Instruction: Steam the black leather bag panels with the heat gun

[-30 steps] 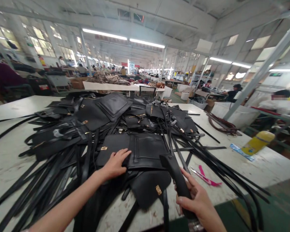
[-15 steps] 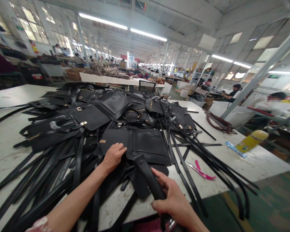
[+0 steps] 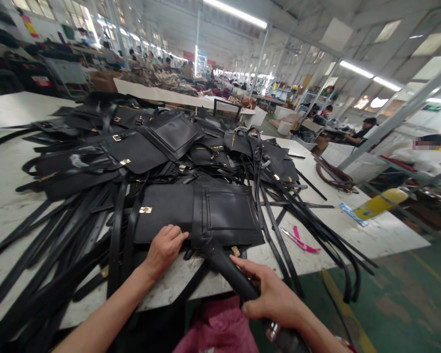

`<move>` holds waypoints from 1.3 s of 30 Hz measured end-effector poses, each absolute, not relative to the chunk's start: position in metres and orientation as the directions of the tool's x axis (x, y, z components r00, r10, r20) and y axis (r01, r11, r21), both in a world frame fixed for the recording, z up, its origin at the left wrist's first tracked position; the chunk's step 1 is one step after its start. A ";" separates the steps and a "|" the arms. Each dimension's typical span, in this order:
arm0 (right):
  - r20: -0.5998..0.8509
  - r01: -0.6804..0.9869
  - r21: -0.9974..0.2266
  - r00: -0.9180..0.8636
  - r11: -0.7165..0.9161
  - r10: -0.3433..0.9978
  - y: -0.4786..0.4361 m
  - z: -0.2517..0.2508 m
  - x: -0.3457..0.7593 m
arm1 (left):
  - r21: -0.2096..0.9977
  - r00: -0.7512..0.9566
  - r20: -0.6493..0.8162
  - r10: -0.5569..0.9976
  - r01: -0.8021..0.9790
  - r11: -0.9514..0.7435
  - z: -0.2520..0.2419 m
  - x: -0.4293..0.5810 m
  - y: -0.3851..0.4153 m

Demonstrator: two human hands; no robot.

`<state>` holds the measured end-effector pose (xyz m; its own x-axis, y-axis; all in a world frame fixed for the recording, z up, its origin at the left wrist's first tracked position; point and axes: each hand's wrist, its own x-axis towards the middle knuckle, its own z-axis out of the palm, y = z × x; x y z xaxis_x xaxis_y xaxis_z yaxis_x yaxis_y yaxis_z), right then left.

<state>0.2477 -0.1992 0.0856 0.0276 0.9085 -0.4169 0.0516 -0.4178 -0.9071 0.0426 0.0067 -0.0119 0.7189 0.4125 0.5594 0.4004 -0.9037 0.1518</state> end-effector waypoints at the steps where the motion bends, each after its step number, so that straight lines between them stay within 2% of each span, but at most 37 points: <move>1: -0.415 0.078 -0.906 0.026 -0.416 0.909 -0.194 0.085 0.247 | 0.166 0.713 0.563 0.418 0.398 -0.902 -0.012 0.043 0.007; 6: -0.307 0.189 -0.935 -0.004 -0.300 0.952 -0.169 0.083 0.233 | 0.270 0.694 0.524 0.494 0.415 -0.869 -0.011 0.044 0.009; 9: -0.272 0.061 -0.960 0.011 -0.272 0.962 -0.162 0.084 0.226 | 0.389 0.652 0.502 0.568 0.417 -0.822 -0.007 0.043 0.004; 12: -0.224 -0.074 -0.974 0.142 -0.215 0.964 -0.164 0.088 0.231 | 0.590 0.497 0.513 0.700 0.389 -0.708 -0.001 0.041 -0.014; 14: -0.229 -0.101 -0.972 0.202 -0.212 0.952 -0.170 0.090 0.240 | 0.780 0.399 0.355 0.846 0.373 -0.503 0.003 0.041 -0.030; 16: -0.262 -0.118 -0.963 0.213 -0.241 0.941 -0.178 0.090 0.249 | 0.931 0.372 0.005 0.928 0.336 -0.140 0.005 0.043 -0.043; 17: -0.277 -0.124 -0.959 0.210 -0.255 0.938 -0.182 0.089 0.253 | 0.954 0.373 -0.168 0.913 0.294 0.056 0.006 0.045 -0.048; 19: -0.301 -0.127 -0.951 0.187 -0.281 0.935 -0.190 0.086 0.257 | 0.928 0.382 -0.372 0.846 0.154 0.339 0.007 0.050 -0.051; 21: -0.315 -0.127 -0.946 0.157 -0.297 0.936 -0.194 0.082 0.256 | 0.895 0.371 -0.419 0.829 0.012 0.446 0.009 0.057 -0.049; 23: -0.321 -0.138 -0.943 0.132 -0.303 0.938 -0.197 0.081 0.252 | 0.878 0.342 -0.432 0.834 -0.052 0.476 0.010 0.065 -0.045; 28: -0.319 -0.143 -0.943 0.127 -0.301 0.939 -0.198 0.084 0.242 | 0.875 0.297 -0.440 0.847 -0.072 0.479 0.009 0.078 -0.044; 34: -0.329 -0.091 -0.943 0.117 -0.320 0.937 -0.197 0.084 0.244 | 0.861 0.296 -0.439 0.848 -0.132 0.491 0.005 0.072 -0.051; 39: -0.370 -0.068 -0.928 0.025 -0.367 0.929 -0.188 0.082 0.243 | 0.795 0.338 -0.462 0.820 -0.253 0.552 0.005 0.068 -0.050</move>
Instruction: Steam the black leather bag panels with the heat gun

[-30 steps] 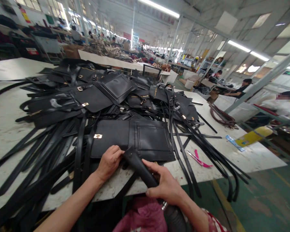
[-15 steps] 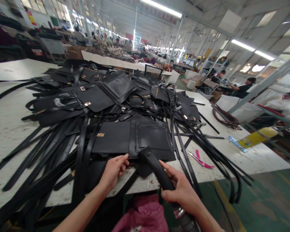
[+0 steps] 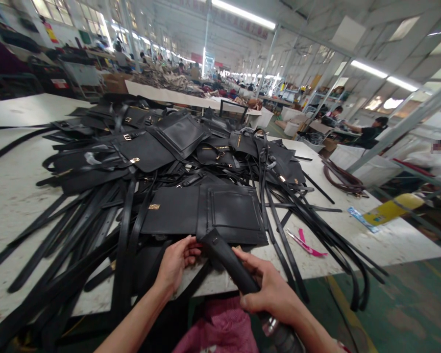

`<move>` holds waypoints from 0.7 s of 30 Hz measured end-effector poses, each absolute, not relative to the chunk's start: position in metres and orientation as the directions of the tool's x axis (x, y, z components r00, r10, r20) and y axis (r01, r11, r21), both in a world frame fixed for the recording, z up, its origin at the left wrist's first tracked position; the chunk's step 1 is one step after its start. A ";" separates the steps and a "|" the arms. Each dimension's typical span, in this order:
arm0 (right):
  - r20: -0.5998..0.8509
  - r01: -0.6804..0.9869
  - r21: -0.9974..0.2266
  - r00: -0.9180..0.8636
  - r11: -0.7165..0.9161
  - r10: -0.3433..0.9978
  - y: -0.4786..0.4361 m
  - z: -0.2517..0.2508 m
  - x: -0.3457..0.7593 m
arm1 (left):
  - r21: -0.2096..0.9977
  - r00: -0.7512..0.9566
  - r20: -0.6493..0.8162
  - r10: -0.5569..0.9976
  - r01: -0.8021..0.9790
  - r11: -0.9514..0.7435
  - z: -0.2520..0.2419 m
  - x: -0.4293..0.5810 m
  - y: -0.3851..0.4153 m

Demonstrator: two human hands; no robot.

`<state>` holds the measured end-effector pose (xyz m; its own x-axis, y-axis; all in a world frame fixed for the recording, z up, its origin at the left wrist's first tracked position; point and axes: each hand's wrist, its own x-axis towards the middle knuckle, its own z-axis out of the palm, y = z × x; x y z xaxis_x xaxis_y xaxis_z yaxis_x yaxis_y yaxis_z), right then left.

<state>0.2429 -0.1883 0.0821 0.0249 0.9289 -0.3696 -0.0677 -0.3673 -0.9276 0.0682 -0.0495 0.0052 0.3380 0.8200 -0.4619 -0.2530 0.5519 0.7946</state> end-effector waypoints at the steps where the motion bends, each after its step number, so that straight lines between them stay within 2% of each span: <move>1: -0.369 -0.051 -0.928 0.005 -0.368 0.929 -0.184 0.082 0.241 | 0.773 0.342 -0.474 0.812 -0.280 0.569 0.005 0.068 -0.049; 7: -0.292 -0.026 -0.956 -0.040 -0.293 0.956 -0.166 0.085 0.225 | 0.625 0.411 -0.477 0.777 -0.463 0.629 0.003 0.067 -0.051; 11: -0.358 -0.053 -0.931 -0.041 -0.360 0.933 -0.176 0.083 0.223 | 0.588 0.465 -0.461 0.756 -0.478 0.653 -0.001 0.064 -0.051; 18: -0.288 -0.148 -0.948 0.033 -0.280 0.957 -0.161 0.082 0.215 | 0.574 0.468 -0.446 0.763 -0.505 0.645 0.003 0.064 -0.051; 21: -0.253 -0.197 -0.954 0.132 -0.224 0.959 -0.155 0.086 0.219 | 0.642 0.430 -0.454 0.780 -0.449 0.621 0.006 0.068 -0.052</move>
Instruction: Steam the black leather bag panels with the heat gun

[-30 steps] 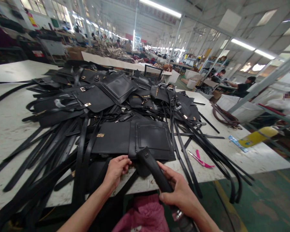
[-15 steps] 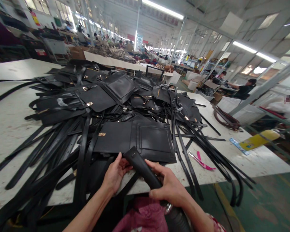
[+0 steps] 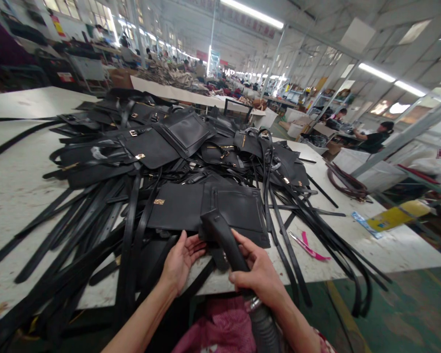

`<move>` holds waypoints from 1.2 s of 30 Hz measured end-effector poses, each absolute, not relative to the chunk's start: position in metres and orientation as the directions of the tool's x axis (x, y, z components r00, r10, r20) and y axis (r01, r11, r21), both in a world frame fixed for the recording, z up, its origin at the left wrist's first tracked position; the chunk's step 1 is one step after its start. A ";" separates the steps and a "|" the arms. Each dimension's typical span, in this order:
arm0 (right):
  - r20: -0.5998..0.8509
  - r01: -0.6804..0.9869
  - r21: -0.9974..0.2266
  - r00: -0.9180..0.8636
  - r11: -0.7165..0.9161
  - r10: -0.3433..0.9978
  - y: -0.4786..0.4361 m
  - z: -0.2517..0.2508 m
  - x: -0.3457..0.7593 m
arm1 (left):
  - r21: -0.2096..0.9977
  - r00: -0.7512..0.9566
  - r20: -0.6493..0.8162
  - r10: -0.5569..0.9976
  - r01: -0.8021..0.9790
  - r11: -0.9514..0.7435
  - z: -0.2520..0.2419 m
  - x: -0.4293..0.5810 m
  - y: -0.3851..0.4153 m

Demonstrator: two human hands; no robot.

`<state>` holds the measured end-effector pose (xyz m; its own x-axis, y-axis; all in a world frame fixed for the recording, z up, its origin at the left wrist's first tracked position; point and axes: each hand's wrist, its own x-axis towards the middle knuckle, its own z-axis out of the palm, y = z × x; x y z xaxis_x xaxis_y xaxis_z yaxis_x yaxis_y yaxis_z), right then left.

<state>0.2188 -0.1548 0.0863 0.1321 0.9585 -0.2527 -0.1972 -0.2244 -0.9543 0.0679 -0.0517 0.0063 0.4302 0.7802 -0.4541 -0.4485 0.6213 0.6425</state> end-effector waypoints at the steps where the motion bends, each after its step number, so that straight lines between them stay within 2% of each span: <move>1: -0.252 -0.192 -0.956 0.160 -0.220 0.954 -0.156 0.088 0.222 | 0.674 0.404 -0.454 0.794 -0.428 0.603 0.007 0.070 -0.051; 4: -0.283 -0.159 -0.954 0.205 -0.254 0.937 -0.164 0.092 0.234 | 0.724 0.347 -0.452 0.822 -0.395 0.565 0.007 0.080 -0.048; 9: -0.348 -0.166 -0.933 0.181 -0.321 0.920 -0.177 0.095 0.240 | 0.661 0.285 -0.523 0.803 -0.460 0.593 0.004 0.099 -0.038; 15: -0.384 -0.102 -0.921 0.082 -0.376 0.920 -0.157 0.094 0.241 | 0.604 0.318 -0.539 0.780 -0.500 0.621 -0.004 0.106 -0.032; 20: -0.362 -0.143 -0.927 0.090 -0.348 0.928 -0.139 0.091 0.244 | 0.599 0.315 -0.518 0.796 -0.531 0.600 -0.012 0.103 -0.036; 25: -0.408 -0.125 -0.907 0.022 -0.402 0.913 -0.152 0.096 0.245 | 0.595 0.340 -0.491 0.802 -0.541 0.594 -0.014 0.099 -0.040; 33: -0.250 -0.186 -0.959 0.191 -0.215 0.949 -0.133 0.097 0.241 | 0.637 0.328 -0.477 0.816 -0.510 0.577 -0.007 0.089 -0.046; 36: -0.251 -0.193 -0.959 0.231 -0.209 0.940 -0.142 0.098 0.245 | 0.651 0.317 -0.493 0.810 -0.484 0.585 -0.006 0.084 -0.050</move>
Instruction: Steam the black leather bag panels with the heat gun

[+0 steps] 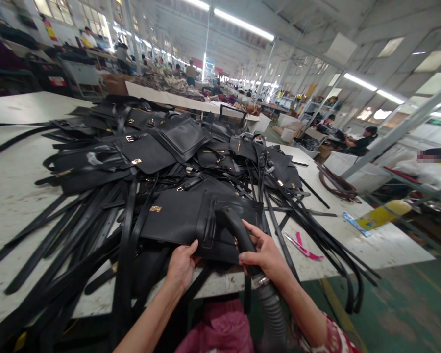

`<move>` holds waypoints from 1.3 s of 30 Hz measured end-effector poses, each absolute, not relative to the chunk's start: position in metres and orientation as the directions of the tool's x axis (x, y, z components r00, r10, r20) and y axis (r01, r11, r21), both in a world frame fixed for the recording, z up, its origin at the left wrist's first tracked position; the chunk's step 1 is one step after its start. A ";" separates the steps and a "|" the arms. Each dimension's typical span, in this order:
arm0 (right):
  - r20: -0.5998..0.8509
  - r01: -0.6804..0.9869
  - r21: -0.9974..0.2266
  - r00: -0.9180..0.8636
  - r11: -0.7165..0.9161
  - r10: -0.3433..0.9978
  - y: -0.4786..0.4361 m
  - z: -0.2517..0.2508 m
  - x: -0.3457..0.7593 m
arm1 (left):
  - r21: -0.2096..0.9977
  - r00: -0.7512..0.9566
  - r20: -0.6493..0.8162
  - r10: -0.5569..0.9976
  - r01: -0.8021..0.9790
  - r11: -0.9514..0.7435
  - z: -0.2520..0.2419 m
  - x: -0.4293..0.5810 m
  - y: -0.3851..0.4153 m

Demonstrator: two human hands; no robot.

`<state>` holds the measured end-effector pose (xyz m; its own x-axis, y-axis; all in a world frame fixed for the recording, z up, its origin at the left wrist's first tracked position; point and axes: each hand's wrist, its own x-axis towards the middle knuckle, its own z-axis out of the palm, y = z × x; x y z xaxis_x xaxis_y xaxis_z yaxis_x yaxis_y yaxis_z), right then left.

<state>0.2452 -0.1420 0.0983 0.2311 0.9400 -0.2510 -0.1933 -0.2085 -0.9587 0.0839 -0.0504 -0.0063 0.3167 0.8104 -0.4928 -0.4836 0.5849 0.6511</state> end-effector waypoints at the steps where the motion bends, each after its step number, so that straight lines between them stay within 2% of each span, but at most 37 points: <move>1: -0.265 -0.182 -0.957 0.232 -0.225 0.936 -0.148 0.100 0.247 | 0.655 0.311 -0.497 0.810 -0.477 0.586 -0.006 0.083 -0.052; 5: -0.304 -0.109 -0.952 0.209 -0.287 0.929 -0.174 0.106 0.248 | 0.675 0.306 -0.500 0.810 -0.449 0.586 -0.008 0.079 -0.058; 10: -0.331 -0.045 -0.943 0.087 -0.329 0.940 -0.194 0.104 0.233 | 0.727 0.321 -0.480 0.816 -0.375 0.575 -0.009 0.076 -0.064; 14: -0.343 -0.082 -0.938 0.066 -0.338 0.937 -0.186 0.094 0.223 | 0.761 0.316 -0.486 0.815 -0.305 0.572 -0.009 0.073 -0.069; 19: -0.293 -0.073 -0.956 0.169 -0.285 0.941 -0.140 0.093 0.248 | 0.771 0.272 -0.519 0.810 -0.260 0.581 -0.010 0.067 -0.079; 24: -0.335 -0.056 -0.941 0.025 -0.333 0.942 -0.078 0.096 0.278 | 0.786 0.263 -0.517 0.815 -0.233 0.573 -0.013 0.064 -0.084; 31: -0.317 -0.048 -0.947 0.012 -0.316 0.948 0.006 0.083 0.258 | 0.800 0.223 -0.533 0.816 -0.183 0.572 -0.013 0.062 -0.091; 33: -0.268 -0.065 -0.962 0.048 -0.265 0.962 0.009 0.082 0.255 | 0.775 0.306 -0.584 0.751 -0.065 0.629 -0.004 0.049 -0.097; 35: -0.213 -0.089 -0.975 0.098 -0.204 0.972 -0.001 0.084 0.259 | 0.739 0.497 -0.633 0.593 0.161 0.654 0.013 0.031 -0.098; 37: -0.166 -0.109 -0.983 0.147 -0.151 0.975 -0.021 0.089 0.268 | 0.753 0.656 -0.622 0.426 0.353 0.555 0.037 0.017 -0.085; 39: -0.134 -0.128 -0.986 0.189 -0.111 0.973 -0.045 0.093 0.278 | 0.853 0.685 -0.513 0.517 0.340 0.396 0.062 0.016 -0.053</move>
<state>0.2779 -0.0452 0.0934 0.1887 0.9729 -0.1340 -0.1278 -0.1109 -0.9856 0.0161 -0.0532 0.0618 0.6849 0.5172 -0.5133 0.3404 0.3957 0.8529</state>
